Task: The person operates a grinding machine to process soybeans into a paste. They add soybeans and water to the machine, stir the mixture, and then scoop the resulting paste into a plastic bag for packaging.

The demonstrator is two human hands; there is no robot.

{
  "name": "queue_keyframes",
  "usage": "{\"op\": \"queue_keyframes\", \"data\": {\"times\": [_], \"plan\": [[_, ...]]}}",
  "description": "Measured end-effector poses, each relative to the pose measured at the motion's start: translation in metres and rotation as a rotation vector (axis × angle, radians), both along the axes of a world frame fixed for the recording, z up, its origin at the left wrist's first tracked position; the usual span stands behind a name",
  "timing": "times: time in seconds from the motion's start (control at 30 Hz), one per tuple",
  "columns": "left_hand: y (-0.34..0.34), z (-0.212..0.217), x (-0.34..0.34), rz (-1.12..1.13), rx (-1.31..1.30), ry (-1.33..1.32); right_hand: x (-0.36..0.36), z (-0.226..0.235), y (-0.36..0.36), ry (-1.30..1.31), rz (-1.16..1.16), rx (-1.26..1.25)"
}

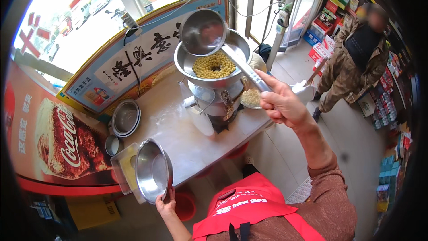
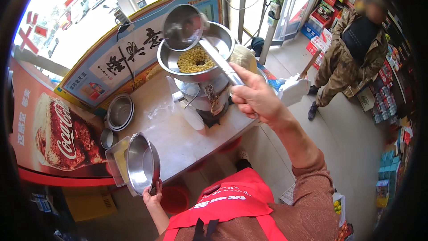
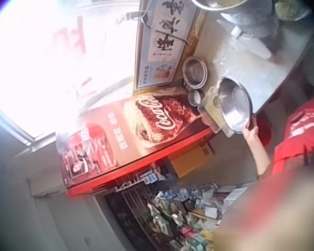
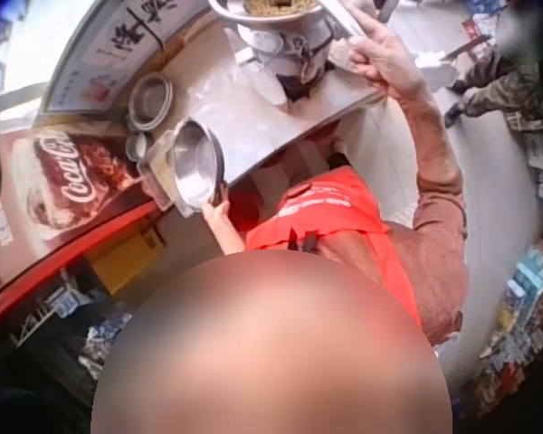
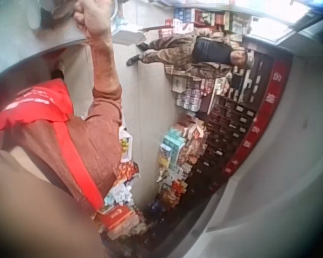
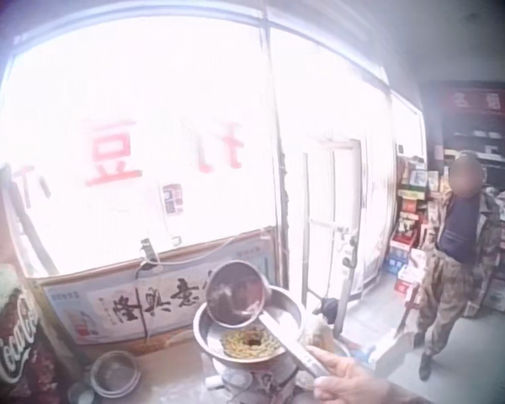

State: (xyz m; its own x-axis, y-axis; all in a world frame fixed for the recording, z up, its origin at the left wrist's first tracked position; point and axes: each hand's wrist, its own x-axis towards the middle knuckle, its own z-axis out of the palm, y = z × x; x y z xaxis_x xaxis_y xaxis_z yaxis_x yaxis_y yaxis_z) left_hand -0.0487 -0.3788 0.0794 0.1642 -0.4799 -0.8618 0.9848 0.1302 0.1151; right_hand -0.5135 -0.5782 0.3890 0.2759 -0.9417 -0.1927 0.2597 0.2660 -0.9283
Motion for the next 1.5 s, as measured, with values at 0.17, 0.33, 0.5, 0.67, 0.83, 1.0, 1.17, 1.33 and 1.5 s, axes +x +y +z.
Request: {"op": "queue_keyframes", "data": {"times": [0.17,0.33,0.5,0.67,0.83,1.0,1.17,1.33,1.5], "plan": [[-0.011,0.001,0.006,0.037,0.047,0.037,-0.021,-0.013,0.003,0.086,-0.124,0.048],[-0.017,0.005,0.012,0.028,0.04,-0.037,-0.021,-0.023,-0.003,0.1,-0.155,0.022],[-0.017,0.006,0.016,0.016,0.023,-0.018,-0.017,-0.027,-0.019,0.143,-0.194,-0.072],[-0.016,0.006,0.018,0.023,0.029,-0.063,-0.017,-0.026,-0.039,0.191,-0.217,-0.176],[-0.016,0.011,0.017,0.047,0.049,-0.078,-0.024,-0.024,-0.046,0.236,-0.315,-0.223],[-0.021,0.017,0.018,0.069,0.088,-0.014,-0.042,-0.018,-0.028,0.287,-0.347,-0.239],[-0.025,0.017,0.018,0.032,0.033,0.058,-0.053,-0.003,0.001,0.264,-0.328,-0.209],[-0.037,0.017,0.013,0.035,-0.009,0.126,-0.065,0.007,0.019,0.118,-0.271,-0.066],[-0.041,0.024,0.006,-0.028,0.021,0.025,-0.074,-0.001,0.03,-0.071,-0.254,0.041]]}}
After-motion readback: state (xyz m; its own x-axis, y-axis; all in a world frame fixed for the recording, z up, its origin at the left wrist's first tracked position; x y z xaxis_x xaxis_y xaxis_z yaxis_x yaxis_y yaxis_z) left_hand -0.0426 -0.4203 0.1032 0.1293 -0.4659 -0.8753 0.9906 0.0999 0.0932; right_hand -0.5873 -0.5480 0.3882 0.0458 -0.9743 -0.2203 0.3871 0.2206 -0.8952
